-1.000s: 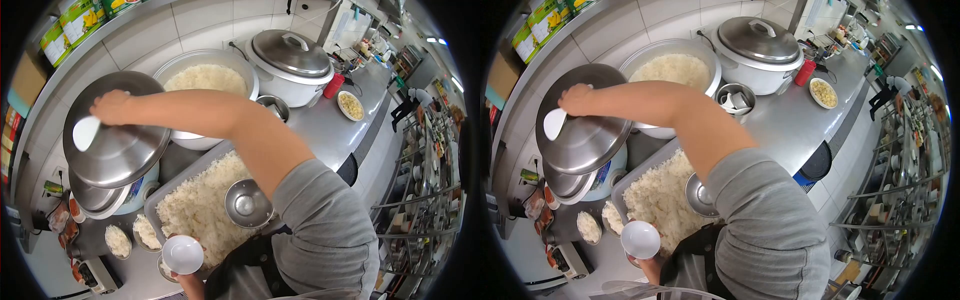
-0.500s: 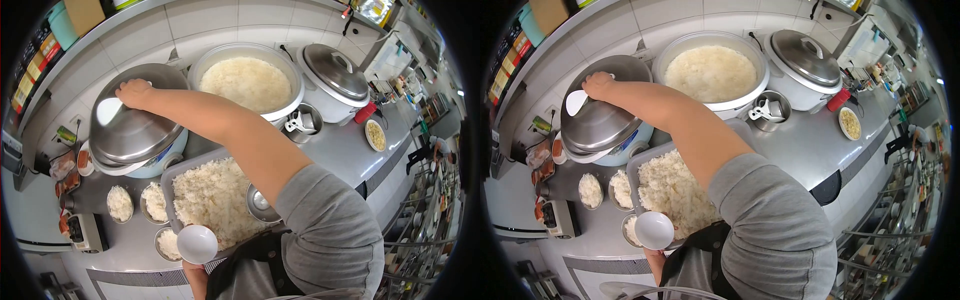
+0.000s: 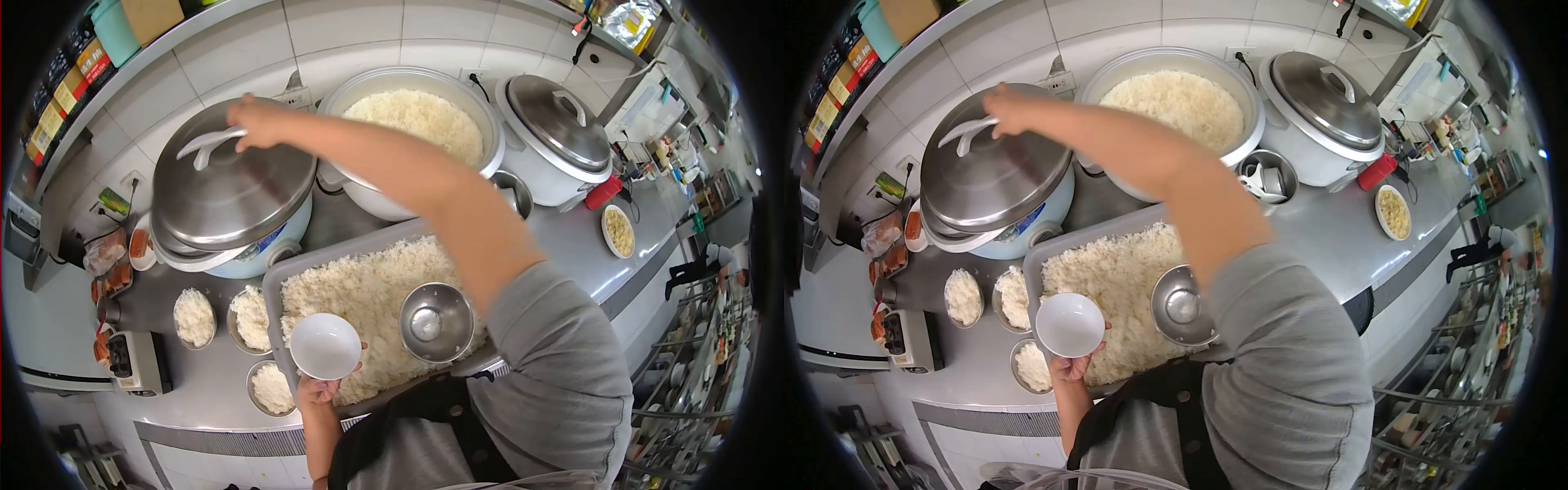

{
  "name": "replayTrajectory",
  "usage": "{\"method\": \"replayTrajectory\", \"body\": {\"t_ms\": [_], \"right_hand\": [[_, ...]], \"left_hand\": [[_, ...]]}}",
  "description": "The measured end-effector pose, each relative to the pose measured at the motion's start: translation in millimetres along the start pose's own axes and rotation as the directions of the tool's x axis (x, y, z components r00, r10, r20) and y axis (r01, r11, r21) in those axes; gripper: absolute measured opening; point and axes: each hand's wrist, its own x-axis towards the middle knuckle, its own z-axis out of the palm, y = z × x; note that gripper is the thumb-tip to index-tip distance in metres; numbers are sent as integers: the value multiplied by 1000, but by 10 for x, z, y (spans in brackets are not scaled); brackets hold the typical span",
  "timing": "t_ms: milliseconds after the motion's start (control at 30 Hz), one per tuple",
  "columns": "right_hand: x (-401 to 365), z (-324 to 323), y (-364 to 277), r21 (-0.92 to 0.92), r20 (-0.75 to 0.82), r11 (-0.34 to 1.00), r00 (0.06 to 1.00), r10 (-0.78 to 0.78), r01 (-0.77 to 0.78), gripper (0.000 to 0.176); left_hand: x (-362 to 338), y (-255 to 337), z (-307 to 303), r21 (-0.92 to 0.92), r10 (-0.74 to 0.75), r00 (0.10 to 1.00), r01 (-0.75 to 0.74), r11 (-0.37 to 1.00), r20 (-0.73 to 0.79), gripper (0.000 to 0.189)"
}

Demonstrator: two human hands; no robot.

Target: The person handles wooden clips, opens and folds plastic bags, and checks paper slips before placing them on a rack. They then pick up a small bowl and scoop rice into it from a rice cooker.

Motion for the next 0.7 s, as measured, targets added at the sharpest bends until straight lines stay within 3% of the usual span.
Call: {"method": "replayTrajectory", "body": {"t_ms": [33,67,100,167,233,300,333,367,433,500,600,700], "right_hand": [[-109,-113,230,39,80,996,994,-79,76,46],[-388,-492,181,212,270,969,961,64,-124,46],[-677,-956,104,330,470,879,867,163,-344,46],[-1024,-1419,374,288,645,823,735,211,-490,38],[-1386,-1601,833,215,585,774,713,386,-596,49],[-1797,-1735,1265,91,425,819,766,483,-566,43],[-2003,-1752,1421,-225,282,842,794,539,-491,39],[-2187,-1765,1559,-523,132,752,833,537,-402,35],[-2433,-1838,1865,-827,138,477,716,684,-297,22],[-2710,-1789,2094,-887,87,389,737,670,-249,14],[-2958,-1531,2441,-960,45,255,835,548,-116,14],[-3083,-1405,2574,-987,99,155,905,415,37,15]], "left_hand": [[-5,12,-40,6,6,1000,-6,1000,-11,104],[-10,25,-111,12,12,1000,-12,1000,-22,106],[-14,35,-194,18,18,999,-17,1000,-33,107],[-43,15,-480,22,110,989,-108,994,-101,109],[-77,30,-617,87,172,967,-158,983,-185,112],[-77,13,-624,204,216,935,-161,966,-283,114],[-25,-15,-553,287,222,927,-134,949,-301,115],[58,-13,-430,367,228,919,-102,925,-320,115],[244,-40,-167,507,257,911,-63,859,-322,117],[493,-182,145,628,301,911,-63,775,-281,121],[965,-370,671,674,371,925,-223,704,-81,128],[1135,-567,809,689,328,941,-187,700,-78,134]]}}
